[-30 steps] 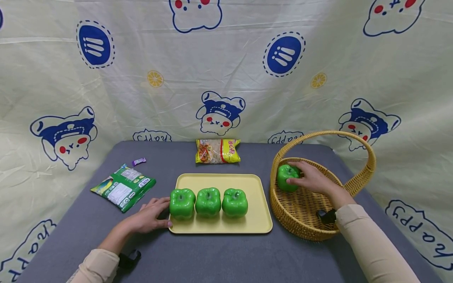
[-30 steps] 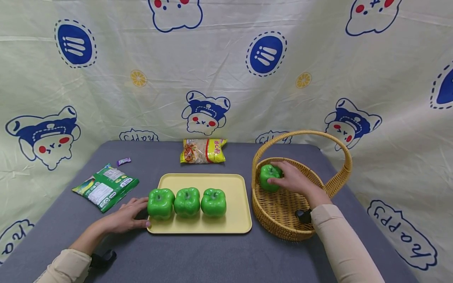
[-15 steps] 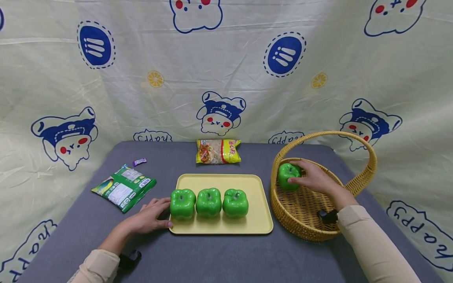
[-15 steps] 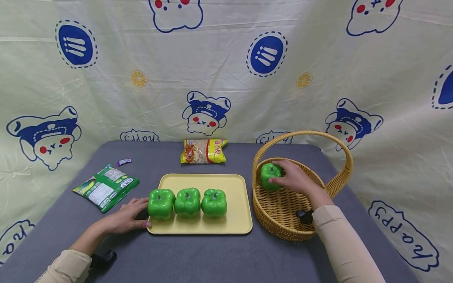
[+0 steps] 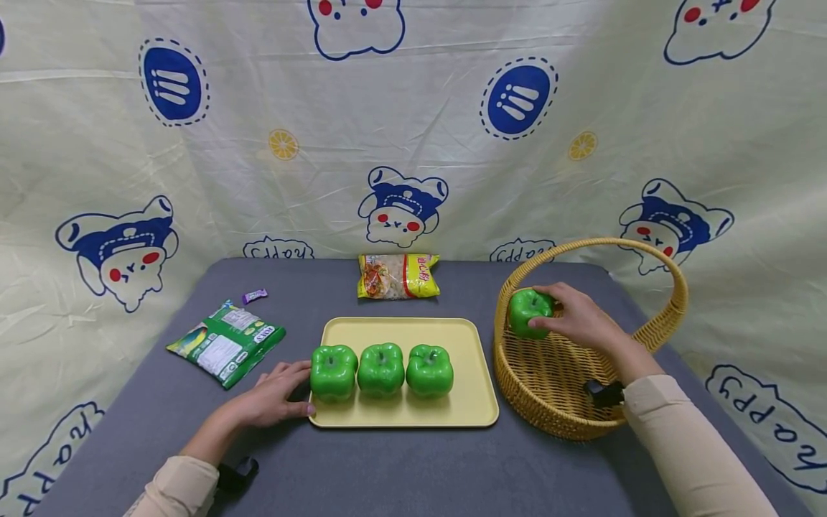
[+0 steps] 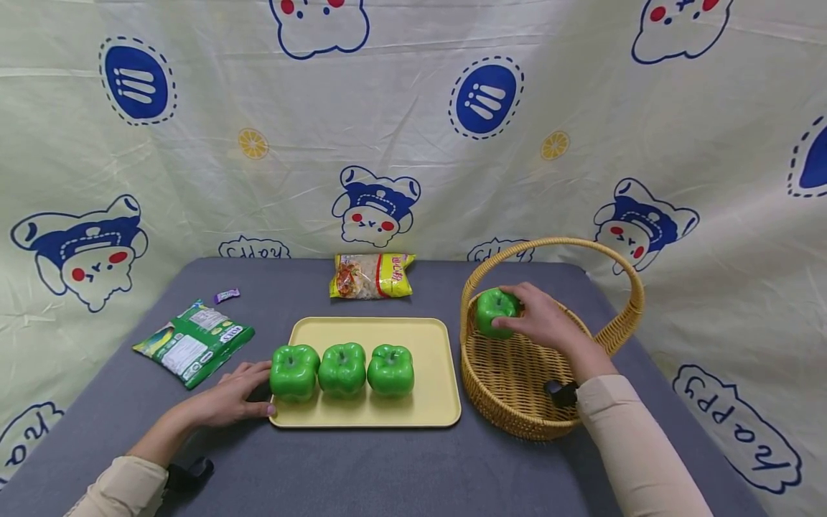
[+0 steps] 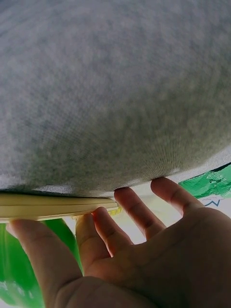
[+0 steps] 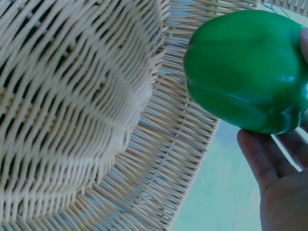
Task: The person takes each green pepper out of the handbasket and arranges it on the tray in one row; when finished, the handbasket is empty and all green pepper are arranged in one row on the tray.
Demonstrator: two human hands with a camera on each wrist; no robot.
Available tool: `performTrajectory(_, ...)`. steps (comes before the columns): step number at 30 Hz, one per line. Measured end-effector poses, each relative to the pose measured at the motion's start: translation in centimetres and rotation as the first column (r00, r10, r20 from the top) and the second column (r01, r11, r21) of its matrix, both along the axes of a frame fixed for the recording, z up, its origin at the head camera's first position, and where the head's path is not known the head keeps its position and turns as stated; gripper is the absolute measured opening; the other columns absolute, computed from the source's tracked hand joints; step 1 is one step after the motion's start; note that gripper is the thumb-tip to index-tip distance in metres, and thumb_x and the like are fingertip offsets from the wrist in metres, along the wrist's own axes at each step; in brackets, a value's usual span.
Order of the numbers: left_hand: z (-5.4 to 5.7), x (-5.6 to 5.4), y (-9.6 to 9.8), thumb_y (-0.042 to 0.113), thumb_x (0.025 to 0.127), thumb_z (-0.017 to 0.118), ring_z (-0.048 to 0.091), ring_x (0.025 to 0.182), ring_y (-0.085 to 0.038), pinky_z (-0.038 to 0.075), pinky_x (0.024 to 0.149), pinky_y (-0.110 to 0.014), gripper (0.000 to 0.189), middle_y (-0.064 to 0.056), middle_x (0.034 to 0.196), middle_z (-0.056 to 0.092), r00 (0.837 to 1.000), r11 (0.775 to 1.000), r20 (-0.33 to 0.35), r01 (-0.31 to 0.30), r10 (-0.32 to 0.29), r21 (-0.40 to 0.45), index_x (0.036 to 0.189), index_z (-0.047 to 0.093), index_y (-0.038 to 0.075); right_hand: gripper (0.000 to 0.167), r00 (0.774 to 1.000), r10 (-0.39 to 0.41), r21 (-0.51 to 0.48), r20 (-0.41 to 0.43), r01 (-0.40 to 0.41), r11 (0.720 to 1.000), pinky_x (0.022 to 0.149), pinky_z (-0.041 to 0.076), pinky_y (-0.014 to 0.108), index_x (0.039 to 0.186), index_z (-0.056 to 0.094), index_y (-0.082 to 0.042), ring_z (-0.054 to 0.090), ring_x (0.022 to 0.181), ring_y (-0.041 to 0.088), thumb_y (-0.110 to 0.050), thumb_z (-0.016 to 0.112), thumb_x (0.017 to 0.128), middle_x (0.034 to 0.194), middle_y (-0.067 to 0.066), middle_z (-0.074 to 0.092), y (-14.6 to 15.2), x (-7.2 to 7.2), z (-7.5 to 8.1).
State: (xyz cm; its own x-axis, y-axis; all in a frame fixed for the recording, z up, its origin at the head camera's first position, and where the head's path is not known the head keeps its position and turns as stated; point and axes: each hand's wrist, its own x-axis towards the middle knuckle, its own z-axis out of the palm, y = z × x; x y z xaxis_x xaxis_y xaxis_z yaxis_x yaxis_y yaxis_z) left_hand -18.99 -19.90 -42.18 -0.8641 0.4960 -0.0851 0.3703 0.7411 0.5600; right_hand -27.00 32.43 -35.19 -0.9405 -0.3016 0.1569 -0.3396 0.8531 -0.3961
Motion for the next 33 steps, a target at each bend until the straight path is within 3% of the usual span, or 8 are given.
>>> performTrajectory(17, 0.1, 0.0, 0.1, 0.036, 0.083, 0.069, 0.036, 0.126, -0.039, 0.022, 0.096, -0.068, 0.070, -0.018, 0.143, 0.042, 1.000, 1.000, -0.005, -0.007, 0.007, -0.005, 0.138, 0.044, -0.001, 0.077, 0.999, -0.008, 0.033, -0.045, 0.010, 0.999, 0.080, 0.042, 0.043, 0.140, 0.043, -0.007, 0.052, 0.103, 0.028, -0.051, 0.067, 0.082, 0.122, 0.015, 0.052, 0.4, 2.6, 2.5)
performTrajectory(24, 0.0, 0.1, 0.0, 0.036, 0.083, 0.068, 0.038, 0.125, -0.037, 0.027, 0.093, -0.063, 0.069, -0.017, 0.142, 0.044, 0.998, 1.000, -0.056, 0.006, -0.007, -0.013, 0.137, 0.045, 0.000, 0.070, 0.985, 0.039, 0.043, -0.167, -0.032, 0.999, 0.078, 0.044, 0.042, 0.137, 0.048, -0.006, 0.054, 0.102, 0.027, -0.042, 0.071, 0.081, 0.122, 0.014, 0.055, 0.3, 4.3, 2.8)
performTrajectory(33, -0.1, 0.1, 0.0, 0.039, 0.083, 0.068, 0.037, 0.125, -0.038, 0.025, 0.095, -0.065, 0.070, -0.017, 0.142, 0.043, 0.999, 1.000, -0.040, 0.002, -0.003, -0.020, 0.137, 0.045, 0.000, 0.068, 0.957, 0.080, 0.045, -0.279, -0.070, 0.997, 0.075, 0.045, 0.044, 0.135, 0.050, -0.007, 0.055, 0.101, 0.025, -0.033, 0.076, 0.078, 0.118, 0.013, 0.056, -0.3, 6.4, 3.0)
